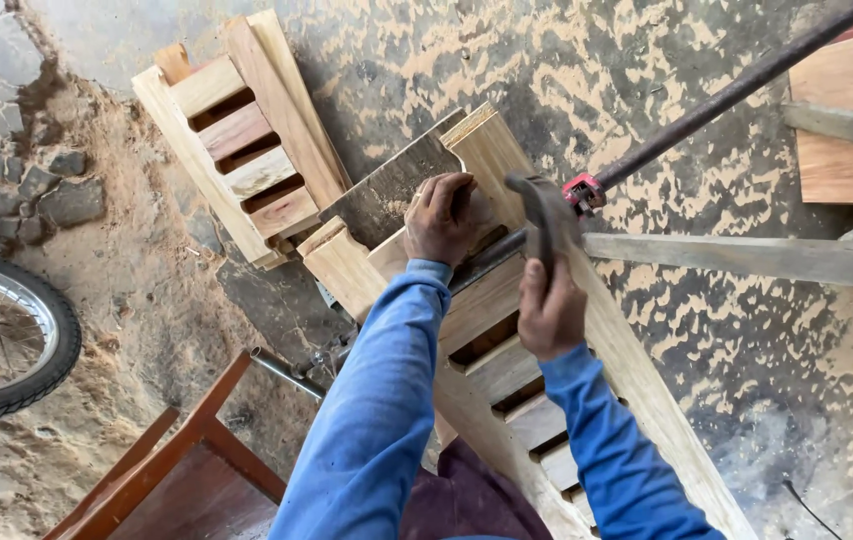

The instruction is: The person uses a long bar clamp to hold wooden chair parts together on the workshop floor, tightening the clamp by hand and tapping the wood with a hammer to align the pieces. They reposition the clamp and press the boards flush while the glue joint is held under pressure.

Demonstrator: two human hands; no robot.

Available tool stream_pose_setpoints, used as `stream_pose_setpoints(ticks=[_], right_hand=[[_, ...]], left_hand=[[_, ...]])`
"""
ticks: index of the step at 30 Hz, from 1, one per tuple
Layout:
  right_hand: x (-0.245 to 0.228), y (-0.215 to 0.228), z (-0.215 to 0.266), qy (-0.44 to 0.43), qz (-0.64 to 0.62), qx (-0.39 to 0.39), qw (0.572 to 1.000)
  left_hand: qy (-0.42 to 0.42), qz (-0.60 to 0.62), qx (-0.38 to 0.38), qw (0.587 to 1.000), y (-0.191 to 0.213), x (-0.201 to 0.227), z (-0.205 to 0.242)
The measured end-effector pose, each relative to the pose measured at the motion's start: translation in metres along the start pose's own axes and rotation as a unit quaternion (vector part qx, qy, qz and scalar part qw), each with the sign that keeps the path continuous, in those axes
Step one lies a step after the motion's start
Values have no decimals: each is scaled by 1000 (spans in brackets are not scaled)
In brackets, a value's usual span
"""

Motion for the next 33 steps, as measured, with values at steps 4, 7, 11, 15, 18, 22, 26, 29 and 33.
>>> stream_pose_setpoints(ticks=[4,7,11,15,18,22,26,29,33], right_hand=[[15,-6,22,-47,-189,31,980],[49,-26,16,15,-79,19,997],[14,-12,1,-26,56,-37,997],[30,-16,27,-46,-135,-4,990],[46,-26,16,-11,-104,17,994],[7,-8,-4,-5,79,-11,997],[5,-1,10,-48,-24,13,998],[24,-9,0,-63,11,-6,998],[3,-1,-12,-29,75,-32,996]], left_hand=[[3,-7,-1,1000,2,2,1],[-3,-8,-6,1000,1,3,-1],[-5,5,-12,1000,-4,-3,0],[9,-8,-15,1000,1,-2,7],[-11,-6,-15,1000,2,2,1],[2,0,-6,1000,-1,-1,1],[8,-13,1,1000,1,0,8],[1,2,-1,1000,2,4,0],[-14,6,14,1000,1,1,-1]])
Point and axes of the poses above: each hand's wrist, its own z-axis away from the middle knuckle, its own y-axis out of the back of the hand, x = y × z, the point moved 3 cm from there along -z, towards the middle knuckle, and after that the axes turned 6 degrees about -y, right-handed, at the moved point
